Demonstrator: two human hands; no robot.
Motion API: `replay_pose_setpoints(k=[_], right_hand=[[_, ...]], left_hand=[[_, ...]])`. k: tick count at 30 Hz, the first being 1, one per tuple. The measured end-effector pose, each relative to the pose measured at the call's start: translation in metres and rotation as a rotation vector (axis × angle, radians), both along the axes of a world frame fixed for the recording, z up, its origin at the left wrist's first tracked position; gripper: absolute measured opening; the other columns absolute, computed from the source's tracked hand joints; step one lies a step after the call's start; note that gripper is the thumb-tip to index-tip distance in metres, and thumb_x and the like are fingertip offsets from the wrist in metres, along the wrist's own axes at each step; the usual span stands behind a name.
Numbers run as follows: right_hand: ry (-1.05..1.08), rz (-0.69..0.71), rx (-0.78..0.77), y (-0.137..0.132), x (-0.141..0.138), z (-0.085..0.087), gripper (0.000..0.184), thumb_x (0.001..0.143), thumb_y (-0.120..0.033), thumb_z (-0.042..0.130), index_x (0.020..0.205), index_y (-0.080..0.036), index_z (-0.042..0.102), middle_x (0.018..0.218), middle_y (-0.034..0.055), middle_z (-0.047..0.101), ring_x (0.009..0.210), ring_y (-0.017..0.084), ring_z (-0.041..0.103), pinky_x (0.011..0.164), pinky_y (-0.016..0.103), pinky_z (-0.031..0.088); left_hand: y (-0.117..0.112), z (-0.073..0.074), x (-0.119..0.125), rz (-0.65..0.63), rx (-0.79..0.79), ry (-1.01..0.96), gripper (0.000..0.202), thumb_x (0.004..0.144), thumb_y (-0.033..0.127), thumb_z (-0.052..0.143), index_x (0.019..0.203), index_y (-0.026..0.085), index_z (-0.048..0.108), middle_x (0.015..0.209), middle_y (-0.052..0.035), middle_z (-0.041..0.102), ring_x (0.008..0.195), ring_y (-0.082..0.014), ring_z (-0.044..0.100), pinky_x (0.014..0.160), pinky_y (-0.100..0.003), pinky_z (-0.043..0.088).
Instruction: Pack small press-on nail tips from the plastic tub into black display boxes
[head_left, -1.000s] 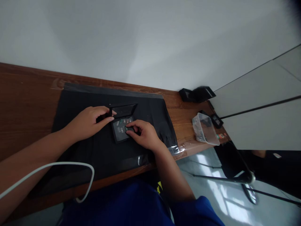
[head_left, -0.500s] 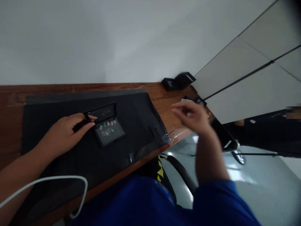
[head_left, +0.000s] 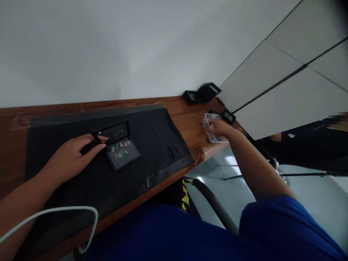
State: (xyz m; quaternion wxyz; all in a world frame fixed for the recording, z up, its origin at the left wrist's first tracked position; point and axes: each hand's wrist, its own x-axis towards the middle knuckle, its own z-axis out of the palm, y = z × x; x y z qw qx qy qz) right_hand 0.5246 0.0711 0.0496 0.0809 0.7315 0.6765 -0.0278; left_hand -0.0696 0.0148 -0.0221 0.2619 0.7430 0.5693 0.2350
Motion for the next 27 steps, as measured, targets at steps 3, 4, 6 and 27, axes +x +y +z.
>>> replay_pose_setpoints(k=[3, 4, 6, 27], right_hand=[[-0.033, -0.037, -0.098, 0.004, 0.002, -0.003, 0.026, 0.092, -0.03, 0.08, 0.114, -0.017, 0.085, 0.114, 0.0159, 0.084, 0.1, 0.028, 0.078, 0.085, 0.032, 0.056], [-0.049, -0.052, -0.112, 0.004, 0.003, -0.003, 0.027, 0.095, -0.033, 0.077, 0.116, -0.018, 0.084, 0.118, 0.0163, 0.084, 0.105, 0.03, 0.077, 0.088, 0.034, 0.056], [-0.078, -0.078, -0.122, 0.004, 0.004, -0.005, 0.029, 0.098, -0.036, 0.071, 0.118, -0.019, 0.083, 0.124, 0.0169, 0.082, 0.113, 0.033, 0.076, 0.093, 0.038, 0.057], [-0.102, -0.078, -0.028, -0.015, 0.02, 0.002, 0.025, 0.099, -0.031, 0.063, 0.112, -0.017, 0.08, 0.115, 0.0167, 0.084, 0.107, 0.031, 0.078, 0.085, 0.035, 0.055]], left_hand=[[0.002, -0.005, 0.0, 0.016, 0.027, 0.014, 0.064, 0.094, 0.08, 0.052, 0.118, 0.027, 0.08, 0.126, -0.0081, 0.085, 0.117, -0.0364, 0.078, 0.104, -0.047, 0.061], [0.003, -0.006, 0.0, 0.021, 0.033, 0.016, 0.066, 0.093, 0.081, 0.051, 0.117, 0.027, 0.081, 0.126, -0.0088, 0.085, 0.116, -0.0364, 0.078, 0.102, -0.047, 0.061], [0.003, -0.008, 0.0, 0.018, 0.028, 0.013, 0.066, 0.094, 0.08, 0.051, 0.118, 0.027, 0.081, 0.127, -0.009, 0.084, 0.117, -0.0365, 0.078, 0.101, -0.047, 0.062], [0.003, -0.007, 0.002, 0.034, 0.006, -0.052, 0.062, 0.091, 0.08, 0.057, 0.117, 0.03, 0.082, 0.124, -0.0072, 0.085, 0.117, -0.0376, 0.078, 0.102, -0.05, 0.062]])
